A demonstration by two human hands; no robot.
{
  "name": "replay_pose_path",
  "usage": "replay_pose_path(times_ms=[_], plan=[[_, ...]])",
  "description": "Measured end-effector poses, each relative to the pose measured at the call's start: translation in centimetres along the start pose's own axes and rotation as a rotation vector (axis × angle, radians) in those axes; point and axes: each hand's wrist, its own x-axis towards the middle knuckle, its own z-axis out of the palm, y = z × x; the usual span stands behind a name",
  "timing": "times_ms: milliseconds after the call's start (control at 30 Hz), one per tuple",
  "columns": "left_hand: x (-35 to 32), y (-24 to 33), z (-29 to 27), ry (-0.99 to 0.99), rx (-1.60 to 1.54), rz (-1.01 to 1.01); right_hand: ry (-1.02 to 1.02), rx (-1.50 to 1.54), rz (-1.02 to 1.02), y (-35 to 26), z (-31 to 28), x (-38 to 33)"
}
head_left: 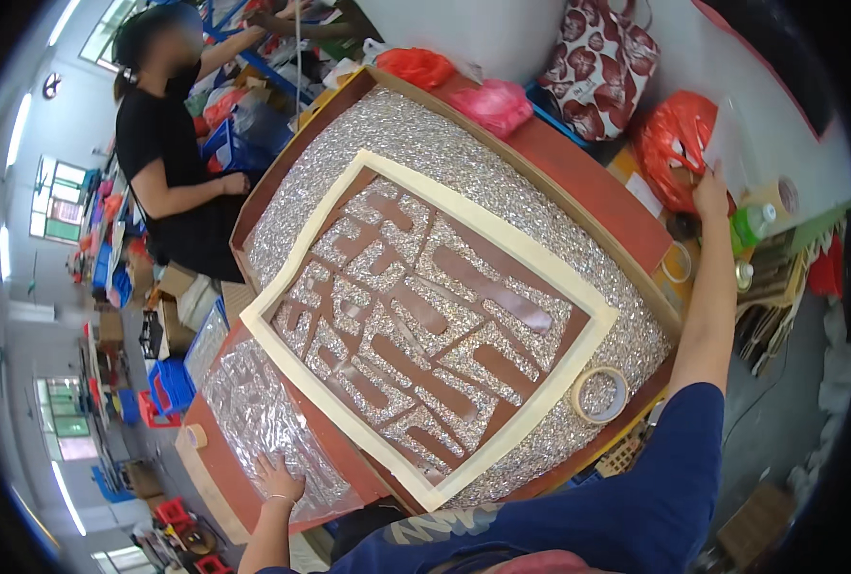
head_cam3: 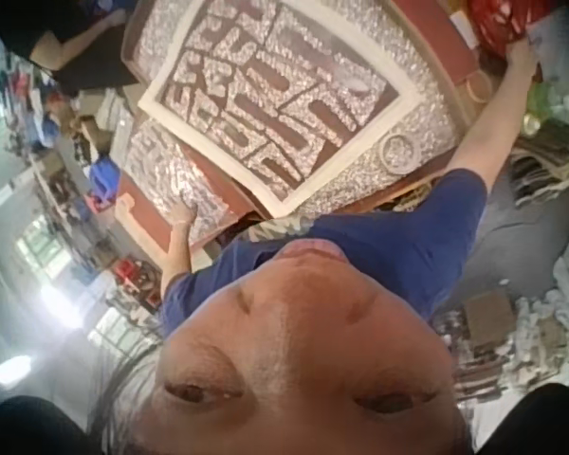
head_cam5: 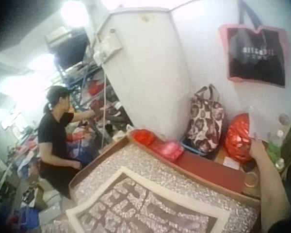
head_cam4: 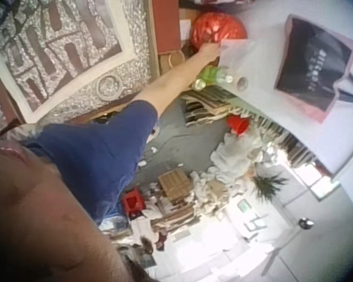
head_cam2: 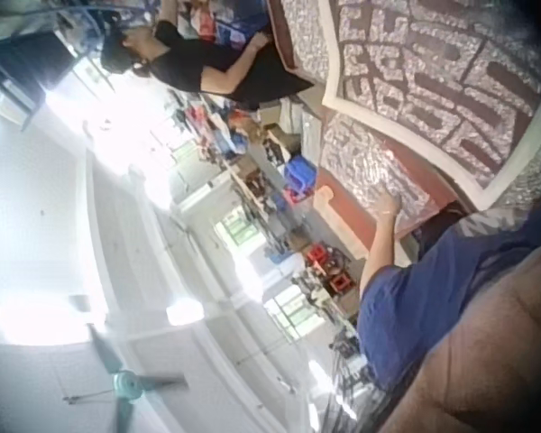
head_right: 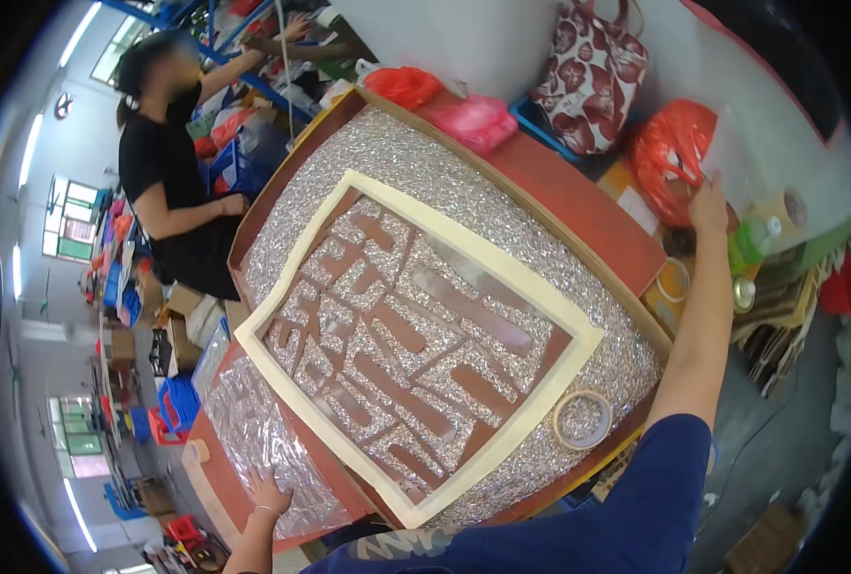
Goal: Applying a clear adhesive sheet onto a patterned shoe component and smoothing it by hand.
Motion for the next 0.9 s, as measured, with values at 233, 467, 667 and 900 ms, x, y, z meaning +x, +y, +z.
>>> replay_pose_path(times_ms=[233,467,667,900], plan=[[-1.0,1.7,2.3,0.002,-0.043,0.11,-0.054,0.074,-0.035,-1.7,-1.1,0.3],[0.1,2.4,2.0,0.063,-0.1,0.155,0.045,0.249,0.028,-0.4,-2.6,0.2],[0.1,-0.6,6.0,0.23,-0.223,0.218,0.326,0.407,-0.195,-6.1,-2.6,1.7],[-1.9,8.8,-3.0,0.362,-0.992,0.573,0.496,0.425,-0.596,-14.7,-12.6,-9.5]])
